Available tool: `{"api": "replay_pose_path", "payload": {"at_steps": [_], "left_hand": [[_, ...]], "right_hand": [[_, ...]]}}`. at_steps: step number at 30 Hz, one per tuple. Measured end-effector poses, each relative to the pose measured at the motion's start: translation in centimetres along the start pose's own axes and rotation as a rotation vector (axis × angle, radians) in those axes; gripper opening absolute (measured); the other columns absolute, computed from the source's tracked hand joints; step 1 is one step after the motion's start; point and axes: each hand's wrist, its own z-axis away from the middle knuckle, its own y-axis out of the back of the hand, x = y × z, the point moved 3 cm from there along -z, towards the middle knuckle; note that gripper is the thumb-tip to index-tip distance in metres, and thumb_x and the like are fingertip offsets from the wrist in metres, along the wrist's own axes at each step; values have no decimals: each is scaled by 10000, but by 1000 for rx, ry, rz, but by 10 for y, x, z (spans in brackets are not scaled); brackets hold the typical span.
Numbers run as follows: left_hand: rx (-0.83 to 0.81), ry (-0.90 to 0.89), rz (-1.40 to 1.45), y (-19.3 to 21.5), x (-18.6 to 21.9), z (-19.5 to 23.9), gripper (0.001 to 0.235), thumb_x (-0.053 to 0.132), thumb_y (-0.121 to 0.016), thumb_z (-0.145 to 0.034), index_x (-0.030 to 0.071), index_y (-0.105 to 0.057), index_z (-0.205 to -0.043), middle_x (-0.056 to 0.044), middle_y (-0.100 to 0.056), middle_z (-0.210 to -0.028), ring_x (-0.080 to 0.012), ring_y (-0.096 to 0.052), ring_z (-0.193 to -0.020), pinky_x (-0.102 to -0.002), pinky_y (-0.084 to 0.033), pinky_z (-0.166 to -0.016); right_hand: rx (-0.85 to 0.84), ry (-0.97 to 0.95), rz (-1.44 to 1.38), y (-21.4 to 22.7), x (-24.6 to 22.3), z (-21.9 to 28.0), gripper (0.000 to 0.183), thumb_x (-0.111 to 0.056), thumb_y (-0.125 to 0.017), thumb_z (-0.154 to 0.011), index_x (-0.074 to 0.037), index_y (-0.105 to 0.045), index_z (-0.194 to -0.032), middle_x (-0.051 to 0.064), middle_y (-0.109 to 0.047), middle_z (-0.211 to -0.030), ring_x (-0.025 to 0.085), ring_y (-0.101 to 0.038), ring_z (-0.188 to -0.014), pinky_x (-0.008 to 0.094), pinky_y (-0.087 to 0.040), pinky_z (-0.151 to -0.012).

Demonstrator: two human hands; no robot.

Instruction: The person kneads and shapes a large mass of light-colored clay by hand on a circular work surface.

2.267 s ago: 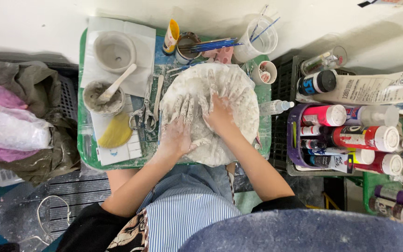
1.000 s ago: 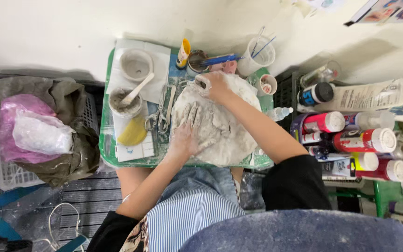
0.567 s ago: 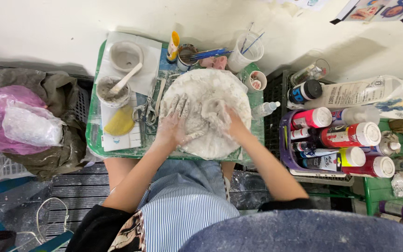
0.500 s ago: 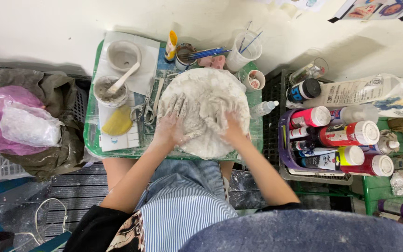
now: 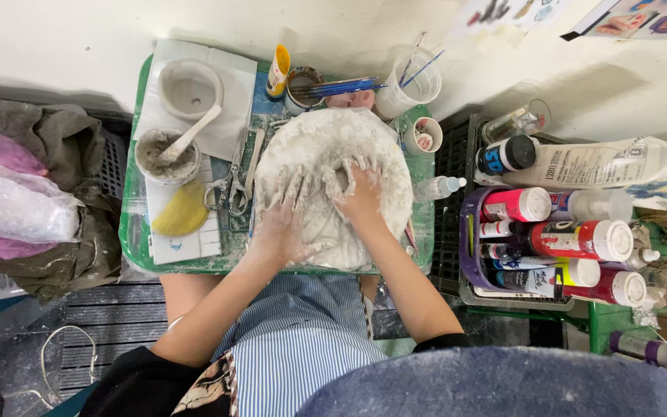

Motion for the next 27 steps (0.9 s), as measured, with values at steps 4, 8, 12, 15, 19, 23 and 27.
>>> {"api": "replay_pose_path", "payload": {"at_steps": [4, 8, 12, 15, 19, 23, 27], "left_hand": [[-115, 17, 32, -17, 0, -7, 1139, 861, -523, -743, -67, -452, -1400, -338, -380, -1523, -443, -448, -1295, -500, -357, -1061], [-172, -3, 65, -24, 2, -2, 1071, 844, -506, -803, -52, -504, -1389, -297, -491, -1393, -406, -544, -1204, -486, -433, -1002], [-235, -36, 69, -20, 6, 1, 983, 781, -566, -770, -11, -555, -1354, -232, -566, -1321, -341, -591, -1155, -426, -473, -990], [-216, -63, 135, -20, -2, 5, 942, 793, -547, -850, -39, -591, -1290, -267, -566, -1311, -361, -598, -1128, -438, -475, -976], [-127, -145, 237, -17, -5, 9, 1015, 787, -603, -765, -62, -561, -1319, -294, -567, -1236, -395, -575, -1133, -471, -469, -938], [-68, -151, 341, -24, -13, 20, 1012, 791, -553, -795, -63, -572, -1337, -311, -549, -1341, -409, -569, -1182, -469, -458, -1013], [-54, -225, 253, -28, -16, 23, 1084, 799, -558, -788, -123, -507, -1356, -393, -469, -1384, -466, -515, -1232, -482, -405, -1039]], "right_hand": [[40, -43, -12, 7, -8, -19, 837, -460, -817, -772, -159, -505, -1488, 163, -537, -1448, 391, -379, -1420, 532, -231, -1215], [-3, -29, -109, 18, -14, -38, 870, -430, -861, -697, -143, -521, -1446, 164, -528, -1453, 391, -365, -1436, 560, -192, -1228], [61, 138, -49, 21, -16, -50, 859, -364, -866, -714, -129, -502, -1456, 164, -482, -1498, 403, -309, -1481, 557, -174, -1228], [13, 64, -13, 3, -10, -52, 924, -356, -871, -775, -96, -413, -1534, 199, -373, -1578, 402, -228, -1526, 552, -137, -1250], [-179, -65, -112, -12, 15, -60, 1140, -369, -882, -721, 3, -244, -1590, 305, -161, -1642, 450, -59, -1550, 558, -60, -1230], [-98, 3, -107, -18, 13, -77, 1100, -385, -865, -756, -1, -262, -1593, 295, -179, -1665, 458, -83, -1566, 553, -61, -1251], [88, 81, -50, -16, -5, -100, 938, -394, -838, -859, -19, -365, -1577, 291, -274, -1644, 461, -181, -1558, 553, -119, -1279]]}}
